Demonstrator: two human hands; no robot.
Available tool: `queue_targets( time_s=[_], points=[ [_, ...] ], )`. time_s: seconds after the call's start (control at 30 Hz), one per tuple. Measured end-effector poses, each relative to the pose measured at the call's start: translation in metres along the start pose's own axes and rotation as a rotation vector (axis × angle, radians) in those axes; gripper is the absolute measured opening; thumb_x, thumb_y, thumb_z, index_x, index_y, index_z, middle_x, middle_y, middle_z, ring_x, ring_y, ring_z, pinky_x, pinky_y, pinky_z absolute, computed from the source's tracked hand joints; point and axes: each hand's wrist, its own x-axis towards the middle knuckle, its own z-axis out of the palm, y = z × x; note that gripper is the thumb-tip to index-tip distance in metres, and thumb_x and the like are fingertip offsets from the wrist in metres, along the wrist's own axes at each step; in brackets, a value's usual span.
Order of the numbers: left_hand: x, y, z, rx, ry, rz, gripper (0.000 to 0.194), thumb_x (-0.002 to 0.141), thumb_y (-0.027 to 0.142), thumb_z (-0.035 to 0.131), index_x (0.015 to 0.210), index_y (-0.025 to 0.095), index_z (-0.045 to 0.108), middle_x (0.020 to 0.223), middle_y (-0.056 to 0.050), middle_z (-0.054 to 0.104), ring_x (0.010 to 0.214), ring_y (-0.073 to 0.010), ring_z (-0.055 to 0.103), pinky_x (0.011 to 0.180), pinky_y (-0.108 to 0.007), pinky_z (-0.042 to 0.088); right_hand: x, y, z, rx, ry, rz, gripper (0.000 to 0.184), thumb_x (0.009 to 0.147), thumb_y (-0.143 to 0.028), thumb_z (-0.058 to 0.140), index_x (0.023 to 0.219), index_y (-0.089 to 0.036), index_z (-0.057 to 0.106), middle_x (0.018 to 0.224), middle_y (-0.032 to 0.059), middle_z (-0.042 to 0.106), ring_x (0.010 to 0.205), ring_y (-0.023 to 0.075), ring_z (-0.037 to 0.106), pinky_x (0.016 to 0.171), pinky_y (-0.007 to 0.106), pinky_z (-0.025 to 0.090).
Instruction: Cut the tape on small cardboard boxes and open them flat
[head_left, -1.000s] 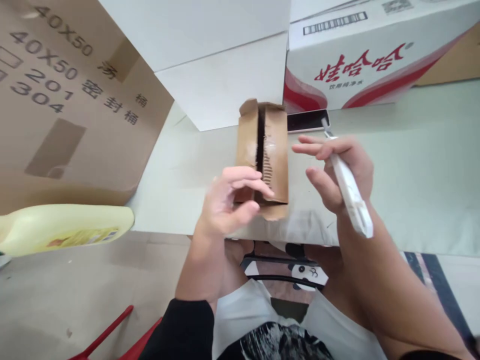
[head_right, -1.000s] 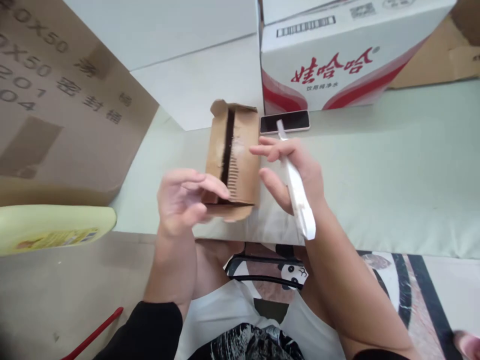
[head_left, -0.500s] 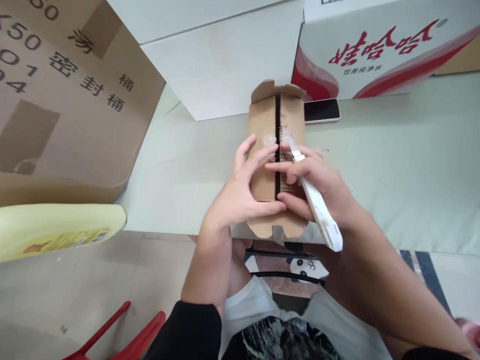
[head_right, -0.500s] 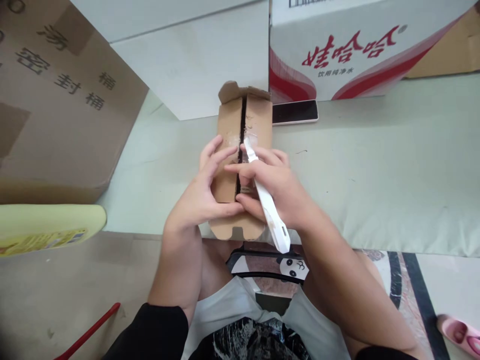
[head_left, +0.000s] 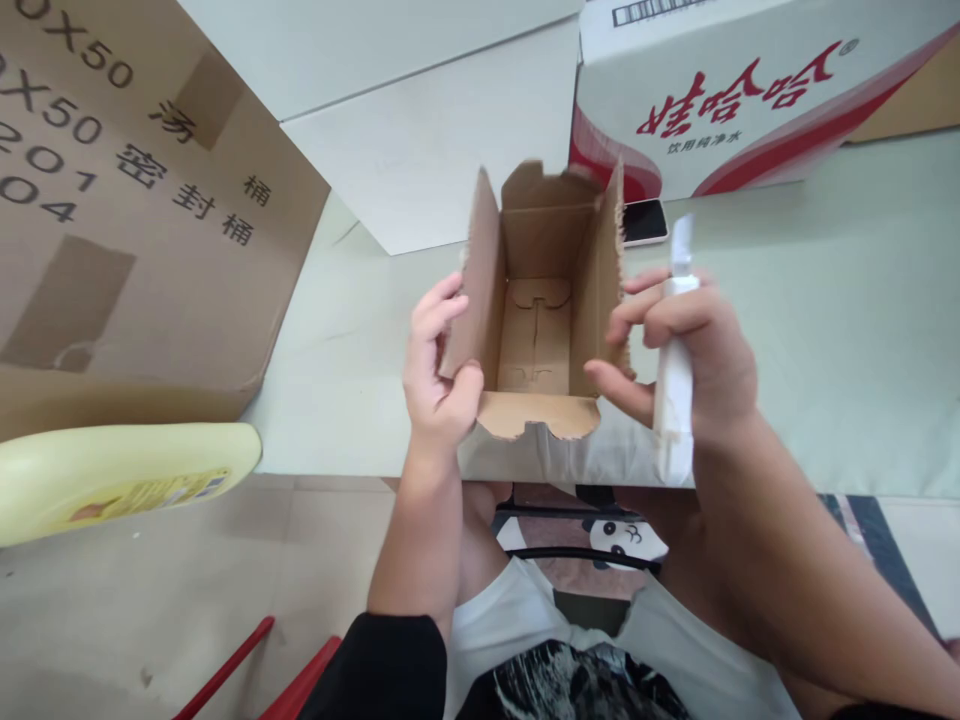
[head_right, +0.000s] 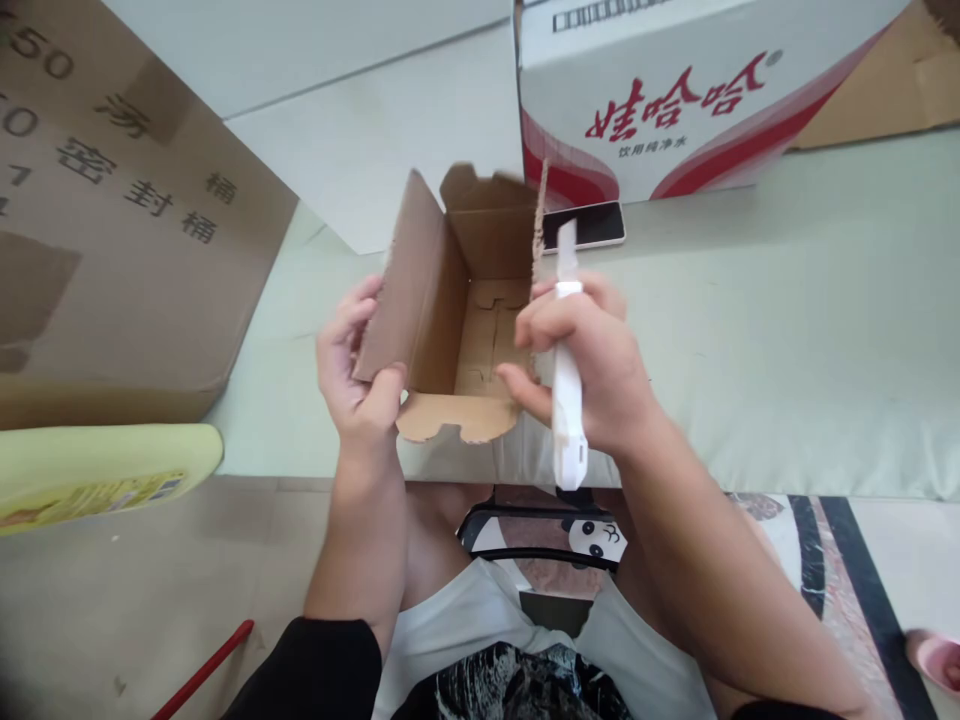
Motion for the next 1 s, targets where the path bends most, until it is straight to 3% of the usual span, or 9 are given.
queue_targets(
  time_s=[0.1, 0.2, 0.27, 0.5, 0.67, 0.77, 0.83, 0.93, 1.0],
  points=[
    [-0.001, -0.004, 0.002, 0.024, 0.109, -0.03, 0.039, 0.089, 0.016, 0.052, 0.119, 0.036, 0.066, 0.146, -0.001, 0.061, 0.143, -0.0272, 0.053, 0.123, -0.057, 0.043, 0.0, 0.003, -0.012, 0.034, 0.023, 0.04, 0.036, 0.08, -0.039, 0.08, 0.086, -0.03, 0.045, 0.083, -0.0004, 0.07, 0.114, 0.0315, 0.066, 0.104, 0.059, 0.049],
    [-0.004, -0.008, 0.003, 0.057, 0.157, -0.081, 0.037, 0.079, 0.008, 0.046, 0.103, 0.03, 0.064, 0.137, -0.001, 0.065, 0.142, -0.028, 0.054, 0.122, -0.06, 0.043, -0.001, 0.003, -0.018, 0.083, -0.087, 0.025, 0.051, 0.074, -0.065, 0.083, 0.088, -0.031, 0.048, 0.092, 0.0018, 0.074, 0.131, 0.0382, 0.059, 0.111, 0.066, 0.043],
    [-0.005, -0.01, 0.005, 0.056, 0.191, -0.078, 0.036, 0.073, 0.006, 0.044, 0.097, 0.027, 0.061, 0.129, -0.002, 0.066, 0.141, -0.0283, 0.055, 0.122, -0.061, 0.042, -0.002, 0.003, -0.018, 0.062, -0.14, -0.014, 0.057, 0.07, -0.071, 0.083, 0.091, -0.031, 0.05, 0.096, 0.0032, 0.074, 0.134, 0.0415, 0.057, 0.11, 0.07, 0.042],
    [-0.002, -0.002, 0.019, 0.078, 0.273, 0.041, 0.022, 0.073, 0.009, 0.046, 0.081, 0.026, 0.056, 0.09, -0.004, 0.049, 0.106, -0.0236, 0.062, 0.117, -0.057, 0.045, -0.002, 0.002, -0.001, -0.053, 0.006, -0.059, 0.043, 0.077, -0.039, 0.087, 0.093, -0.03, 0.048, 0.094, 0.0027, 0.072, 0.115, 0.0337, 0.069, 0.106, 0.063, 0.053],
    [-0.004, 0.02, 0.027, 0.099, 0.244, 0.143, 0.017, 0.081, 0.015, 0.048, 0.082, 0.03, 0.056, 0.076, -0.002, 0.033, 0.078, -0.0219, 0.047, 0.115, -0.055, 0.045, -0.006, 0.004, 0.004, -0.022, 0.051, 0.007, 0.039, 0.081, -0.035, 0.081, 0.093, -0.03, 0.045, 0.1, 0.0025, 0.072, 0.115, 0.0306, 0.072, 0.109, 0.059, 0.056],
    [-0.007, 0.024, 0.021, 0.067, 0.201, 0.097, 0.012, 0.088, 0.033, 0.049, 0.092, 0.033, 0.06, 0.085, -0.004, 0.041, 0.094, -0.0255, 0.053, 0.115, -0.058, 0.043, -0.008, 0.005, 0.003, -0.032, 0.06, 0.073, 0.035, 0.084, -0.033, 0.078, 0.094, -0.03, 0.044, 0.108, 0.0034, 0.074, 0.116, 0.0293, 0.072, 0.105, 0.055, 0.058],
    [-0.004, 0.018, 0.011, 0.015, 0.193, 0.024, 0.023, 0.089, 0.048, 0.053, 0.107, 0.035, 0.06, 0.104, -0.005, 0.05, 0.114, -0.0285, 0.055, 0.11, -0.056, 0.048, -0.008, 0.004, 0.004, -0.037, 0.039, 0.091, 0.035, 0.084, -0.032, 0.077, 0.093, -0.03, 0.044, 0.112, 0.0041, 0.074, 0.111, 0.0277, 0.074, 0.097, 0.051, 0.061],
    [0.014, -0.01, -0.01, -0.025, 0.255, -0.111, 0.044, 0.086, 0.057, 0.064, 0.124, 0.039, 0.053, 0.128, -0.004, 0.051, 0.132, -0.029, 0.051, 0.102, -0.047, 0.054, -0.007, 0.003, 0.007, -0.011, 0.006, 0.071, 0.031, 0.084, -0.029, 0.075, 0.091, -0.03, 0.045, 0.116, 0.0044, 0.076, 0.103, 0.0257, 0.075, 0.083, 0.044, 0.063],
    [0.037, -0.039, -0.024, -0.016, 0.258, -0.198, 0.049, 0.085, 0.057, 0.068, 0.127, 0.039, 0.05, 0.138, -0.005, 0.052, 0.14, -0.0295, 0.048, 0.11, -0.047, 0.05, -0.008, 0.003, 0.009, 0.017, -0.003, 0.035, 0.029, 0.084, -0.026, 0.073, 0.09, -0.029, 0.045, 0.115, 0.004, 0.076, 0.101, 0.0242, 0.076, 0.078, 0.041, 0.062]
  ],
)
